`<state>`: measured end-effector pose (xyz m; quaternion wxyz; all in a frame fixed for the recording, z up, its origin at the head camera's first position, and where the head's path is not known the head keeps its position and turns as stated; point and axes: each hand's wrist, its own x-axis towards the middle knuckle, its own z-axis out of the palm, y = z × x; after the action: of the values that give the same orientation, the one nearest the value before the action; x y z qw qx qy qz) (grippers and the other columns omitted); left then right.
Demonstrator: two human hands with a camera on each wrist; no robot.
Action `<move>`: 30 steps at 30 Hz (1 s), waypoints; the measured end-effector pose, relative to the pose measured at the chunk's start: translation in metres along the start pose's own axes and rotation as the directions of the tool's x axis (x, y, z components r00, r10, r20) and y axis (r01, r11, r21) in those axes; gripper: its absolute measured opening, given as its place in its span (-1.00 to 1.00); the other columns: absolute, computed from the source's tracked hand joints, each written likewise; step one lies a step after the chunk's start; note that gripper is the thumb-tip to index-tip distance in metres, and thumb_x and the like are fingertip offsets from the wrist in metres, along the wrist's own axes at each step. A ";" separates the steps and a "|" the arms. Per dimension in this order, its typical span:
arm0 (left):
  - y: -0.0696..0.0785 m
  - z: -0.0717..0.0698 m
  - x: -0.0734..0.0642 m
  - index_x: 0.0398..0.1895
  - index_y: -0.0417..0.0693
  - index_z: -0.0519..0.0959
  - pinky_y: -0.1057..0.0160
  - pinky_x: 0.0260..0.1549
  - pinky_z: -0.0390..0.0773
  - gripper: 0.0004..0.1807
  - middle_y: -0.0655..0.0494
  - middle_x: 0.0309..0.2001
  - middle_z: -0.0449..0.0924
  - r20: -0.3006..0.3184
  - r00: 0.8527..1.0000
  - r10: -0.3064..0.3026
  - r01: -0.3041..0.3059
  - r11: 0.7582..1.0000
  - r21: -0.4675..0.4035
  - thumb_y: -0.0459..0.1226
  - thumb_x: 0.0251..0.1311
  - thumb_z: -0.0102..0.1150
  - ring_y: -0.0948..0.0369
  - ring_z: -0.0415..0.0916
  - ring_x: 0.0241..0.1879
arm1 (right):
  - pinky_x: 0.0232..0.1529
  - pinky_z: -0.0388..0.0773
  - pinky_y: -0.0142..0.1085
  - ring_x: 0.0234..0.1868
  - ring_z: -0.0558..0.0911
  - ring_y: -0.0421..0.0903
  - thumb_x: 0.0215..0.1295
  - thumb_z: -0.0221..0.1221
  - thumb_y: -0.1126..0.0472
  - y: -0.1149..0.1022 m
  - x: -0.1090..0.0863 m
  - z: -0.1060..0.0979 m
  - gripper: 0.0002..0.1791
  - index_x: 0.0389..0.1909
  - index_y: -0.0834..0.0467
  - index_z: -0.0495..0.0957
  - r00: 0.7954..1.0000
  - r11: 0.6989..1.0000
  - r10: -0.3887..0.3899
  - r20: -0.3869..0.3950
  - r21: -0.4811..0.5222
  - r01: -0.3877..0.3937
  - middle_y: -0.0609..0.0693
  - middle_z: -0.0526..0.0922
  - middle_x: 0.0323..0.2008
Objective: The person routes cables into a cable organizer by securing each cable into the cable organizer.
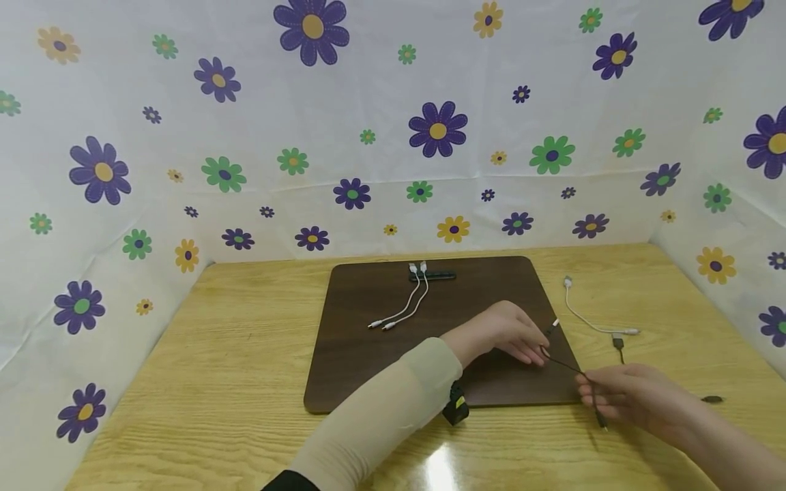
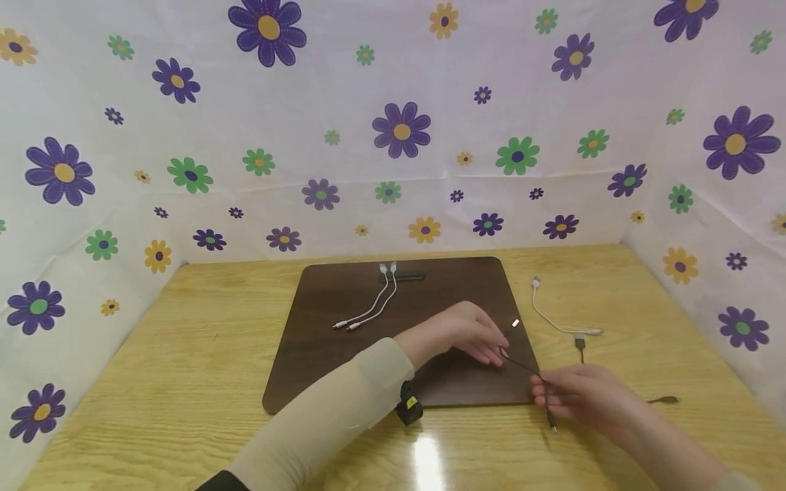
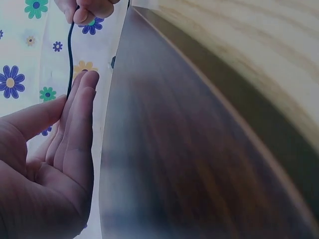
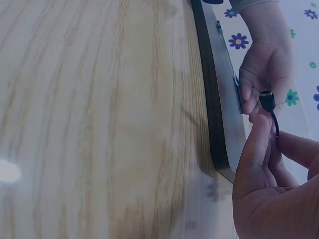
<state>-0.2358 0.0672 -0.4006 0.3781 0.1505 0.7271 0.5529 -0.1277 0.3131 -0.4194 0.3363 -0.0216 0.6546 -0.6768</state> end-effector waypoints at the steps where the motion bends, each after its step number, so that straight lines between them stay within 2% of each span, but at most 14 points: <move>1: 0.000 -0.002 -0.001 -0.09 -0.47 0.76 0.29 -0.36 0.82 -0.79 -0.34 -0.13 0.80 0.003 1.000 0.000 0.000 1.000 0.003 -0.43 0.44 0.25 -0.15 0.81 -0.04 | -0.04 0.73 -0.48 -0.11 0.78 -0.32 0.73 -0.06 0.19 0.000 0.001 0.001 -0.64 -0.02 0.05 0.76 1.000 1.000 0.001 0.000 0.003 -0.001 -0.17 0.82 -0.13; 15: -0.006 -0.016 -0.006 -0.07 -0.47 0.75 0.27 -0.30 0.82 -0.78 -0.34 -0.10 0.81 0.029 1.000 0.007 -0.007 1.000 -0.006 -0.41 0.45 0.24 -0.06 0.85 -0.11 | -0.05 0.75 -0.47 -0.13 0.79 -0.29 0.70 -0.01 0.21 -0.001 0.011 0.011 -0.69 -0.04 0.12 0.75 1.000 1.000 0.004 -0.006 0.015 -0.004 -0.14 0.82 -0.15; 21: -0.006 -0.021 -0.008 -0.10 -0.45 0.76 0.28 -0.30 0.82 -0.80 -0.33 -0.11 0.81 0.012 1.000 -0.012 0.012 1.000 -0.014 -0.41 0.43 0.28 0.00 0.87 -0.19 | -0.07 0.74 -0.48 -0.15 0.78 -0.31 0.69 0.01 0.19 -0.004 0.018 0.016 -0.70 -0.07 0.13 0.74 1.000 1.000 0.019 -0.015 0.004 -0.019 -0.14 0.82 -0.18; 30: -0.005 -0.031 -0.012 -0.05 -0.46 0.74 0.28 -0.29 0.82 -0.78 -0.35 -0.05 0.79 -0.015 1.000 -0.014 0.014 1.000 -0.022 -0.41 0.46 0.23 -0.11 0.82 -0.02 | -0.09 0.74 -0.47 -0.17 0.77 -0.30 0.67 0.04 0.17 -0.010 0.029 0.025 -0.71 -0.07 0.17 0.73 0.999 0.999 0.007 -0.042 -0.050 -0.009 -0.13 0.81 -0.20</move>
<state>-0.2486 0.0363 -0.3976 0.3780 0.1369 0.7250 0.5593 -0.1431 0.2767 -0.4187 0.3247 -0.0132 0.6782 -0.6591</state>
